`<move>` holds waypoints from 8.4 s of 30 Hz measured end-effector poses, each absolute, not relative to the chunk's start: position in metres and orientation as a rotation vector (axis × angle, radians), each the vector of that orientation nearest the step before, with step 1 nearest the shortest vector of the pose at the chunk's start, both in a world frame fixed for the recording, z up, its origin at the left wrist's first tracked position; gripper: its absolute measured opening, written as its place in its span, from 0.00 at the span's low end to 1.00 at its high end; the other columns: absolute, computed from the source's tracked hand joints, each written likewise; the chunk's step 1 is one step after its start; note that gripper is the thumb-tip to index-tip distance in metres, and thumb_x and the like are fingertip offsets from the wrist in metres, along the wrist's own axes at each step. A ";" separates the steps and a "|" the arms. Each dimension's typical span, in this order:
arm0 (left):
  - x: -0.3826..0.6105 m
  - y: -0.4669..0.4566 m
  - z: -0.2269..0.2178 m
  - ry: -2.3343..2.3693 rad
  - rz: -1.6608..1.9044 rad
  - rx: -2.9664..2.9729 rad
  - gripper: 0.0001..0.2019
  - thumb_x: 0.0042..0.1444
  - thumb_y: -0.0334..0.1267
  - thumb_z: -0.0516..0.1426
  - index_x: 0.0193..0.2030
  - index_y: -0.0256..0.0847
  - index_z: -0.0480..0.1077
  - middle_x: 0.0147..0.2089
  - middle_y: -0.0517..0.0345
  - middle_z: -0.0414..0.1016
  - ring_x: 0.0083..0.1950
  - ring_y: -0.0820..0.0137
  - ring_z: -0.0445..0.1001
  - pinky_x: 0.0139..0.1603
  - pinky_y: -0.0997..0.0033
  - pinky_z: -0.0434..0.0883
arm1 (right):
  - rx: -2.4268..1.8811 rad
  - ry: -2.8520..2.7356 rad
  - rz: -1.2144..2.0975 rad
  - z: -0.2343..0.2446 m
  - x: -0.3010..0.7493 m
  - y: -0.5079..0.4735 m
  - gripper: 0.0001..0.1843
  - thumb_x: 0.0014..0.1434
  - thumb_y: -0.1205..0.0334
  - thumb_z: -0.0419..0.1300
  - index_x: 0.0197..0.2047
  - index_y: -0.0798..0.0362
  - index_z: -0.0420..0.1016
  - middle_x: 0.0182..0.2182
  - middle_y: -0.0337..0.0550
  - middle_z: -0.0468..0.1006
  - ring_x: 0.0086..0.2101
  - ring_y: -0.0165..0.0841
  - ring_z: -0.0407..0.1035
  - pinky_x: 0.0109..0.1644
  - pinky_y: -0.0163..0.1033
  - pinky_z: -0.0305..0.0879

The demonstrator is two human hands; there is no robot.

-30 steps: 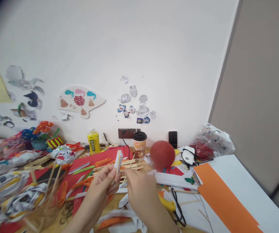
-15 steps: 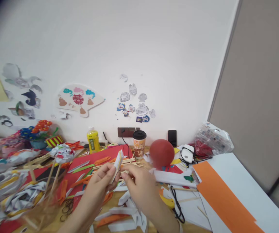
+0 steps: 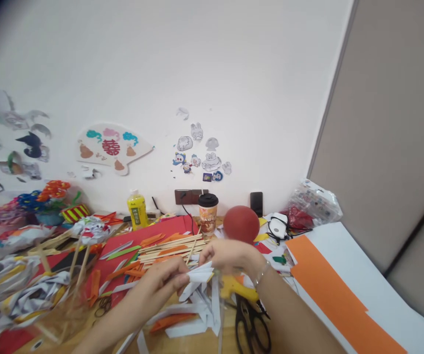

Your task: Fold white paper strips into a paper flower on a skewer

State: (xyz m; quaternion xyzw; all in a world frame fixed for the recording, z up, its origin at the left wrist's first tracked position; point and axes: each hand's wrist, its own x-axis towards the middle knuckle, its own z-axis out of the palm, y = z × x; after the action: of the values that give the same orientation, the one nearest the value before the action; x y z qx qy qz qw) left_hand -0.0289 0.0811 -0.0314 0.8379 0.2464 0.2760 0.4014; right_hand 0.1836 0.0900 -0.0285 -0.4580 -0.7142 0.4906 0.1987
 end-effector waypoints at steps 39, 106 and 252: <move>-0.031 0.082 -0.018 0.456 0.839 1.374 0.15 0.49 0.48 0.57 0.24 0.38 0.60 0.18 0.66 0.63 0.17 0.82 0.50 0.19 0.80 0.48 | -1.146 -1.325 0.910 -0.032 0.103 0.028 0.15 0.49 0.51 0.57 0.25 0.55 0.63 0.17 0.33 0.64 0.17 0.22 0.50 0.19 0.28 0.46; -0.022 0.053 -0.031 -0.003 0.302 0.849 0.12 0.59 0.42 0.47 0.27 0.40 0.59 0.10 0.74 0.47 0.09 0.84 0.38 0.09 0.85 0.47 | -0.773 -1.491 1.092 -0.018 0.132 0.032 0.21 0.35 0.51 0.70 0.28 0.55 0.70 0.21 0.34 0.65 0.22 0.25 0.58 0.25 0.30 0.55; -0.010 0.054 -0.029 0.889 0.586 2.699 0.15 0.49 0.26 0.46 0.38 0.41 0.70 0.30 0.53 0.74 0.30 0.66 0.69 0.32 0.72 0.63 | -1.623 -2.457 0.598 0.030 0.156 0.056 0.06 0.45 0.66 0.60 0.19 0.55 0.69 0.15 0.33 0.65 0.18 0.24 0.58 0.20 0.29 0.50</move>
State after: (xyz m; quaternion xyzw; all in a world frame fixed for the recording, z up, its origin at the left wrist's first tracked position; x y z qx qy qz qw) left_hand -0.0096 0.0537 -0.0287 0.9236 0.3041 0.2005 0.1197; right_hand 0.1561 0.0560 0.0305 -0.5388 -0.8158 0.1985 0.0684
